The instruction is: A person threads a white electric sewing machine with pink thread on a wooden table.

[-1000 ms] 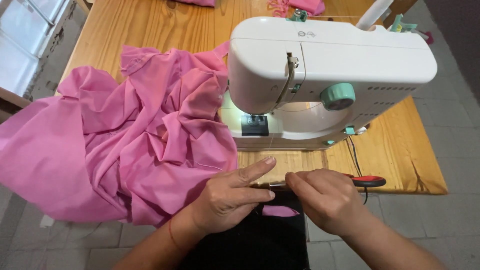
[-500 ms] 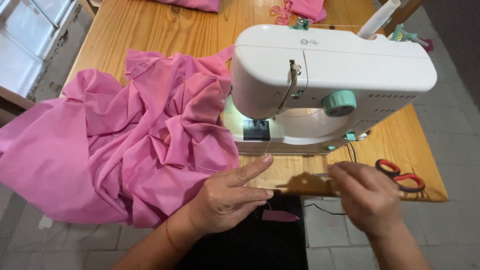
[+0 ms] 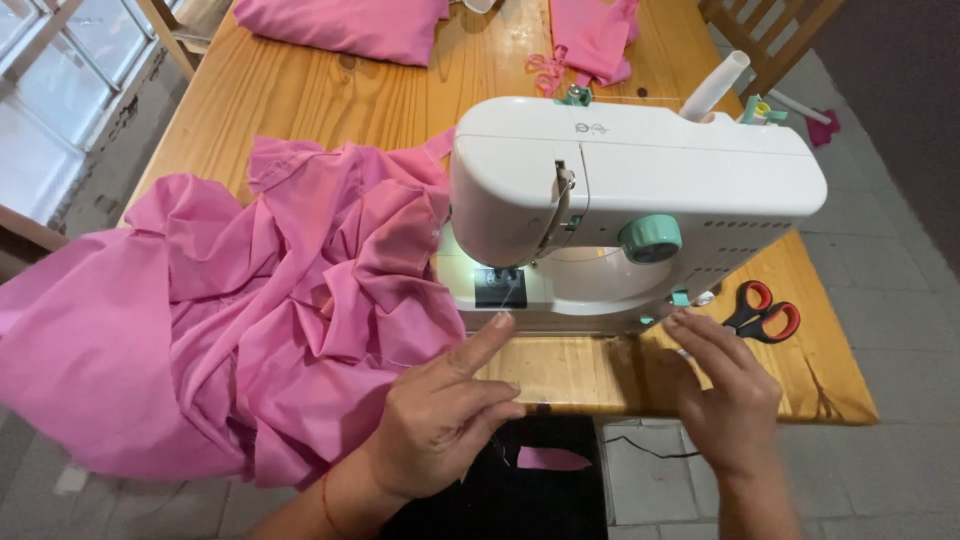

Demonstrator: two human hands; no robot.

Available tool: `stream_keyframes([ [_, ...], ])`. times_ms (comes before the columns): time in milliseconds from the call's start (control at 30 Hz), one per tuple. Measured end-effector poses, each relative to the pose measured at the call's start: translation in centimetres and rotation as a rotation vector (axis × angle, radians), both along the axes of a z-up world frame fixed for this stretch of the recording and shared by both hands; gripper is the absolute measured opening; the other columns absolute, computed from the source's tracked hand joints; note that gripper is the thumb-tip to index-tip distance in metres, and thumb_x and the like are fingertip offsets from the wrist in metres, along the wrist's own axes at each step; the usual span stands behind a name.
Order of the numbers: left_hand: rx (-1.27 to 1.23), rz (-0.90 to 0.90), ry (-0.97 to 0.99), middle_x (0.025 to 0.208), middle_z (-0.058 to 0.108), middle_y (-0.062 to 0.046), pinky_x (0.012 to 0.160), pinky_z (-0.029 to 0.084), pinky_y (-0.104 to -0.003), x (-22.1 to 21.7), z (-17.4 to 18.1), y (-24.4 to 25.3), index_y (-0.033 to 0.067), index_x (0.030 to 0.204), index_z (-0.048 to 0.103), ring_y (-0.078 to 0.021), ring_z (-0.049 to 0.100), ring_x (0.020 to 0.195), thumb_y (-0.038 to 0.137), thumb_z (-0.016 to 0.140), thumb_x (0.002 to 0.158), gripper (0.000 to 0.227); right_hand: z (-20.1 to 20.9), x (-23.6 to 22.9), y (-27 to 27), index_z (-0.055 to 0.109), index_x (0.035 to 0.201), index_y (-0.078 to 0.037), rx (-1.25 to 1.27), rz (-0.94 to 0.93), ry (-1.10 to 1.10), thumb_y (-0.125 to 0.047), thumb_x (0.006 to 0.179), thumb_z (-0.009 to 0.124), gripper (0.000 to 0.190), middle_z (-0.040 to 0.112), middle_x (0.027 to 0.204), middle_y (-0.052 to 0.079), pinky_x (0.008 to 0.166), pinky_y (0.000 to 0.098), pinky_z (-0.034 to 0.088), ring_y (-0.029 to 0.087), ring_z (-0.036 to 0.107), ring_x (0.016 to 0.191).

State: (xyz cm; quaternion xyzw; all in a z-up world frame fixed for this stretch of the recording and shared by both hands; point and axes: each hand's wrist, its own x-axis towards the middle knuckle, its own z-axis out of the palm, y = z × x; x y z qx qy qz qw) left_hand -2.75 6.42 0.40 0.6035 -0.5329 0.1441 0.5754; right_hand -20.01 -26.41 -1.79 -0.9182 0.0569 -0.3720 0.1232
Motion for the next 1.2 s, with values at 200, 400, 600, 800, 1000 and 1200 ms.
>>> stream_keyframes([
  [200,0.045,0.060,0.074,0.164,0.069,-0.036,0.118,0.069,-0.041,-0.4,1.1,0.0,0.0028,0.112,0.088,-0.0407,0.082,0.146,0.010,0.087,0.109,0.007,6.2,4.5,12.0,0.090,0.114,-0.010,-0.106,0.489,-0.268,-0.010,0.102,0.092,0.013,0.080,0.108,0.005,0.100,0.0445,0.071,0.024,0.085,0.102],
  [400,0.093,0.161,0.043,0.162,0.072,-0.032,0.102,0.072,-0.036,0.4,1.5,1.3,0.0015,0.119,0.091,-0.0340,0.091,0.131,0.014,0.087,0.109,0.016,5.0,7.2,12.3,0.082,0.105,-0.005,0.117,0.432,-0.362,-0.011,0.109,0.077,0.009,0.077,0.101,0.011,0.088,0.0412,0.069,0.030,0.080,0.094],
  [600,0.088,0.018,-0.186,0.160,0.073,-0.028,0.109,0.074,-0.046,0.7,2.1,0.6,0.0004,0.103,0.082,-0.0403,0.087,0.138,0.021,0.075,0.121,0.028,2.7,7.8,11.9,0.086,0.133,-0.003,0.825,0.472,0.059,-0.041,0.120,0.064,0.045,0.088,0.127,0.015,0.091,0.0352,0.072,0.024,0.084,0.113],
  [800,-0.011,0.099,0.055,0.120,0.093,-0.014,0.098,0.075,-0.034,0.3,2.8,-1.1,0.0070,0.097,0.087,-0.0244,0.094,0.109,0.023,0.083,0.110,0.021,3.1,11.1,11.8,0.076,0.143,0.006,1.319,0.579,0.095,-0.044,0.113,0.073,0.058,0.090,0.135,0.031,0.110,0.0441,0.072,0.036,0.089,0.125],
  [1000,-0.012,0.089,0.231,0.110,0.094,-0.011,0.096,0.076,-0.032,0.8,1.8,-2.3,0.0074,0.104,0.091,-0.0220,0.094,0.101,0.014,0.082,0.111,0.013,3.2,14.0,11.3,0.083,0.129,0.002,1.335,0.592,-0.086,-0.031,0.114,0.080,0.036,0.091,0.108,0.022,0.066,0.0244,0.047,0.020,0.087,0.093],
  [1200,0.045,0.130,0.258,0.109,0.095,-0.009,0.095,0.075,-0.033,0.9,1.1,-2.1,0.0096,0.104,0.092,-0.0215,0.094,0.099,0.018,0.084,0.110,0.013,4.3,13.6,12.1,0.087,0.110,0.000,1.164,0.591,-0.199,-0.023,0.116,0.080,0.025,0.074,0.078,0.006,0.062,0.0261,0.050,0.010,0.060,0.062],
])
